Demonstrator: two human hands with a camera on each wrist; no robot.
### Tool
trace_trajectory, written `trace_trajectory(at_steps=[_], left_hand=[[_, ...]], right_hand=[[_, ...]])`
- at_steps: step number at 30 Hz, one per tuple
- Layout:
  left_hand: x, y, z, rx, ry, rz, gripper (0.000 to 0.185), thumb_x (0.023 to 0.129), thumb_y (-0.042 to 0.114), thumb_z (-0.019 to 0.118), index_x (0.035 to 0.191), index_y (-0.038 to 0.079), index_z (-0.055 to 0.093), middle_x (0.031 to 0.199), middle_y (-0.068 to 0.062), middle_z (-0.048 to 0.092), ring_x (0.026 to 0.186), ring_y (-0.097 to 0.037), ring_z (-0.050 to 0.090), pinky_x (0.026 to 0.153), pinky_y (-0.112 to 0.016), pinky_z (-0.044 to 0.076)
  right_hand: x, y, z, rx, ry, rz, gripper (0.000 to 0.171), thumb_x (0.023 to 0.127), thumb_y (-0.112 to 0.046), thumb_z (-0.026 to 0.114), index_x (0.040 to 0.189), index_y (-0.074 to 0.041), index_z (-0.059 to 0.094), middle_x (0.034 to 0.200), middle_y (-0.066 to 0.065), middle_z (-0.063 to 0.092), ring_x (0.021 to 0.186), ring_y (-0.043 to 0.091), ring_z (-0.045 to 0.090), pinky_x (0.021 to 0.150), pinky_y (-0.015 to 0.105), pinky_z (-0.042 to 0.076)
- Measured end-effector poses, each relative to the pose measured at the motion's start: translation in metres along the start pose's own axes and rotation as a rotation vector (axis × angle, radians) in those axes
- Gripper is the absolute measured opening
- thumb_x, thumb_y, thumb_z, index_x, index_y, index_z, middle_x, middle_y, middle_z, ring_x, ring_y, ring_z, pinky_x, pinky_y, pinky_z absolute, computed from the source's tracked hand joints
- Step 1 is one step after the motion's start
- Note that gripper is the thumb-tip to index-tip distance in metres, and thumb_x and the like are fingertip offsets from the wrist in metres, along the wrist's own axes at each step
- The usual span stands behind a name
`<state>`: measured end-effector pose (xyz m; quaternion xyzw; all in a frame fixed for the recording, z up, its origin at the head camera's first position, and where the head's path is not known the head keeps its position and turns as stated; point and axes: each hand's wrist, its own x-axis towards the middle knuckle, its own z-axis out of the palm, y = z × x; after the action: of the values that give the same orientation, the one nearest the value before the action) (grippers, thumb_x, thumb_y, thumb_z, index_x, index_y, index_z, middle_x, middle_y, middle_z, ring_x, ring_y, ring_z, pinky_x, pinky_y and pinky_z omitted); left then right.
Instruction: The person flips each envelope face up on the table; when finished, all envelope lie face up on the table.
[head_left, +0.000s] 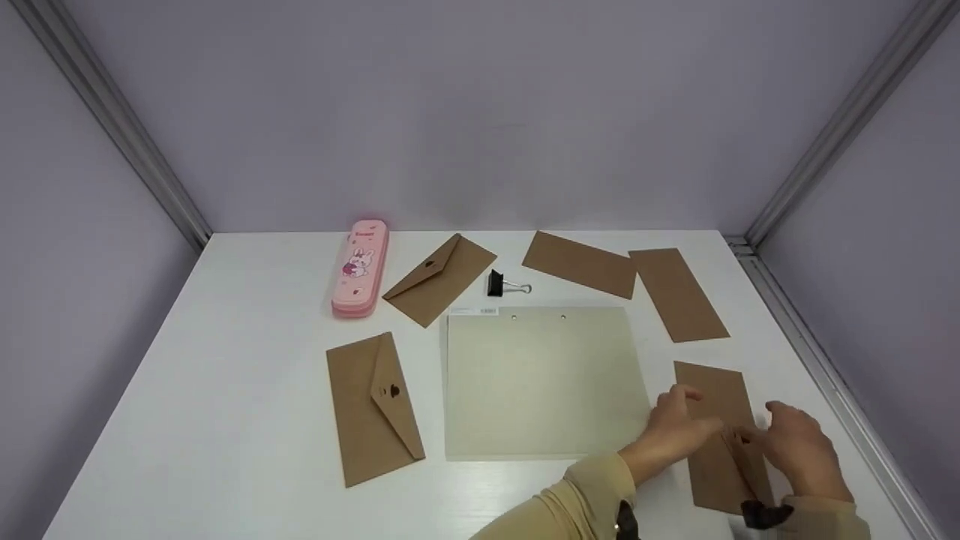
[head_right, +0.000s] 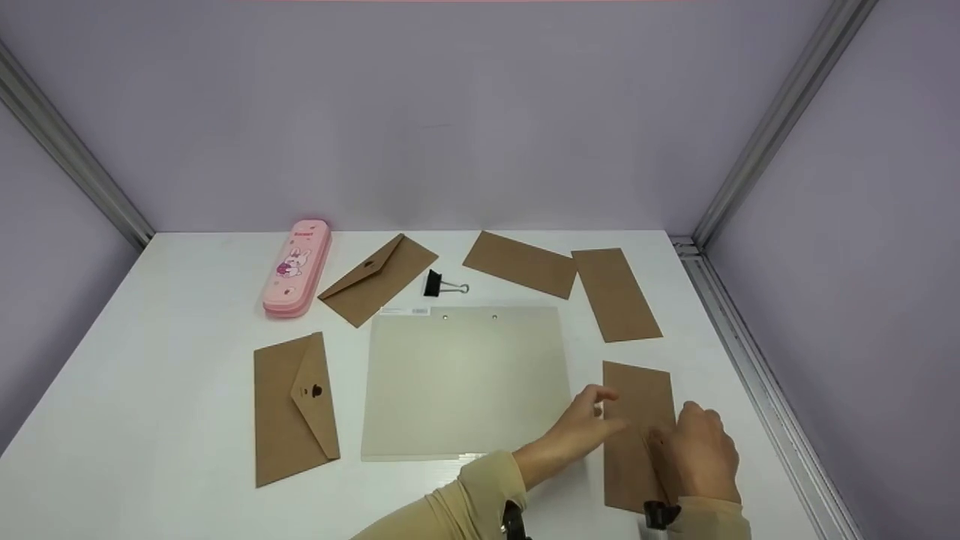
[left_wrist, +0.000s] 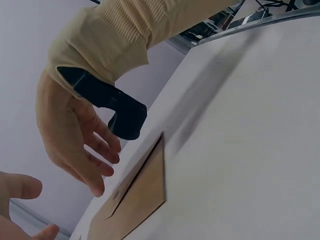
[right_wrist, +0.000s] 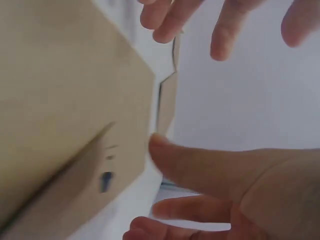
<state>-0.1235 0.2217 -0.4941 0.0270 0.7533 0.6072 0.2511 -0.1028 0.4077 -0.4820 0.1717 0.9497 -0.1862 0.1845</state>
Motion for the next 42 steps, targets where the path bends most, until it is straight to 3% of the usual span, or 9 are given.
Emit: trace_trajectory(at_steps=[7,16,21,24,26,31,36,39,42], left_hand=[[0.042,0.011,-0.023,-0.149,-0.009,0.083,0.049,0.096,0.047,0.062,0.135,0.017,0.054,0.145,-0.008,0.059,0.131,-0.020,0.060,0.110,-0.037,0.049],[0.088,-0.003,-0.030,-0.289,0.057,0.047,0.050,0.101,0.044,0.052,0.131,0.004,0.051,0.134,-0.015,0.060,0.133,-0.029,0.055,0.119,-0.046,0.040],[0.095,-0.006,-0.029,-0.359,0.052,0.031,0.049,0.101,0.041,0.051,0.135,0.006,0.048,0.136,-0.013,0.055,0.132,-0.030,0.054,0.117,-0.048,0.042],[0.101,-0.003,-0.027,-0.430,0.058,0.061,0.025,0.100,0.034,0.051,0.108,0.009,0.052,0.105,-0.003,0.052,0.101,-0.021,0.053,0.092,-0.037,0.047],[0.104,0.000,-0.026,-0.468,0.061,0.081,0.017,0.099,0.030,0.051,0.097,0.013,0.047,0.094,0.000,0.041,0.090,-0.017,0.042,0.080,-0.033,0.037],[0.107,0.006,-0.022,-0.501,0.062,0.083,0.009,0.095,0.022,0.050,0.091,0.014,0.048,0.089,0.002,0.038,0.085,-0.016,0.038,0.076,-0.031,0.032],[0.113,0.007,-0.018,-0.615,0.021,0.106,0.028,0.086,0.009,0.046,0.065,0.019,0.032,0.064,0.007,0.027,0.065,-0.011,0.023,0.069,-0.031,0.022],[0.115,0.007,-0.017,-0.613,-0.015,0.095,0.026,0.088,0.010,0.044,0.064,0.017,0.037,0.065,0.005,0.036,0.068,-0.012,0.032,0.078,-0.034,0.030],[0.115,0.008,-0.019,-0.618,-0.020,0.066,0.019,0.092,0.015,0.045,0.087,0.004,0.060,0.093,-0.008,0.059,0.099,-0.024,0.058,0.105,-0.049,0.043]], right_hand=[[0.053,-0.016,-0.027,0.064,0.071,-0.182,0.082,0.108,-0.039,0.054,0.152,0.024,0.024,0.140,0.052,0.045,0.125,0.066,0.050,0.099,0.070,0.050],[0.114,-0.035,-0.013,0.169,0.125,-0.158,0.093,0.110,-0.045,0.047,0.158,0.022,0.003,0.156,0.054,0.017,0.143,0.071,0.024,0.119,0.076,0.028],[0.127,-0.044,0.001,0.172,0.102,-0.124,0.097,0.109,-0.049,0.043,0.158,0.020,-0.004,0.158,0.054,0.013,0.145,0.071,0.021,0.121,0.075,0.026],[0.129,-0.046,0.003,0.134,0.113,-0.108,0.097,0.108,-0.050,0.044,0.158,0.020,0.000,0.156,0.055,0.017,0.143,0.073,0.022,0.119,0.076,0.027],[0.129,-0.046,0.004,0.115,0.137,-0.101,0.096,0.107,-0.050,0.048,0.158,0.020,0.006,0.153,0.056,0.021,0.141,0.075,0.024,0.116,0.078,0.029],[0.129,-0.045,0.006,0.101,0.186,-0.090,0.099,0.099,-0.050,0.062,0.156,0.019,0.019,0.148,0.055,0.027,0.139,0.074,0.025,0.109,0.081,0.032],[0.130,-0.046,0.002,0.128,0.191,-0.074,0.116,0.092,-0.056,0.073,0.160,0.016,0.013,0.149,0.056,0.023,0.137,0.072,0.025,0.111,0.080,0.030],[0.129,-0.047,0.000,0.135,0.190,-0.054,0.122,0.087,-0.059,0.077,0.158,0.019,0.015,0.146,0.056,0.024,0.135,0.070,0.026,0.110,0.079,0.031],[0.131,-0.046,-0.001,0.144,0.214,-0.050,0.109,0.089,-0.051,0.077,0.149,0.025,0.028,0.140,0.055,0.030,0.130,0.067,0.031,0.108,0.076,0.035]])
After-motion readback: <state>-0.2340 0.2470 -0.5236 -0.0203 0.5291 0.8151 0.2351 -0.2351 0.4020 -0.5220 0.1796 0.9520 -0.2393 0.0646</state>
